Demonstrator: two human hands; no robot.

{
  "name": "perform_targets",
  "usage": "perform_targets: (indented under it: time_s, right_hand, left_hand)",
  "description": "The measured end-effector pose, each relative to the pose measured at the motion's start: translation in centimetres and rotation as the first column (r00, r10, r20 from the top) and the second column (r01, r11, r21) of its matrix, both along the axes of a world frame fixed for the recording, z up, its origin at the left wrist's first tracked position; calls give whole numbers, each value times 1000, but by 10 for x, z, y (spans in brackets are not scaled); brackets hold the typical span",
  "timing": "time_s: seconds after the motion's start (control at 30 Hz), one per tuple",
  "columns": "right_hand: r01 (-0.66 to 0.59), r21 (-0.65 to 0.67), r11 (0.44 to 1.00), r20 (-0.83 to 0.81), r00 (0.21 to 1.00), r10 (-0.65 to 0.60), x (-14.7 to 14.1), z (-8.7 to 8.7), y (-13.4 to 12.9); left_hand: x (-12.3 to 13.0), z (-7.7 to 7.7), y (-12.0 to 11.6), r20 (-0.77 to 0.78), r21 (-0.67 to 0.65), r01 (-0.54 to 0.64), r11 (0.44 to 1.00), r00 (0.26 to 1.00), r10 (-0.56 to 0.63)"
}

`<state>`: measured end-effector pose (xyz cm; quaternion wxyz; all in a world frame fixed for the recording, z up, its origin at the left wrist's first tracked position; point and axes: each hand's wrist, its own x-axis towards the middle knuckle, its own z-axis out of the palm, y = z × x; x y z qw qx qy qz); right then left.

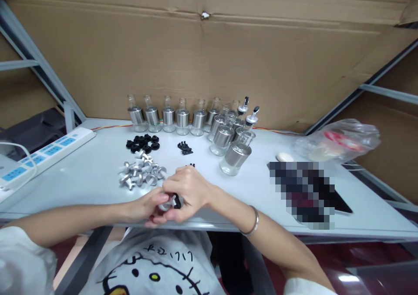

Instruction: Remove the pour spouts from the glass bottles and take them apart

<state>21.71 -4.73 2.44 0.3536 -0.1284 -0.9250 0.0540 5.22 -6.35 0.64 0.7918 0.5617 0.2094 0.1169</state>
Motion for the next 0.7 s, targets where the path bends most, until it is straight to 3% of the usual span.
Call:
perform_targets:
  time_s: [0.17,0.33,0.43,0.7]
  right_hand:
    - [-28,-242,970,-28,999,22,-4,-9,-8]
    - [-56,-557,829,-94,996,4,-4,-12,-10]
    - [-58,-608,792,-144,989,-38,-3,-12,-10]
    - [-95,-572,815,-185,983,-15,-4,-10,-12]
  left_hand:
    - [-2,-8,-4,-2,-50,72,996,997,-73]
    - [2,-10,-3,-32,-41,17,999,999,-19]
    - [4,-11,-1,-34,-13,1,1000,999,-1]
    - [1,-15,-1,-10,6,5,1000,1000,-5]
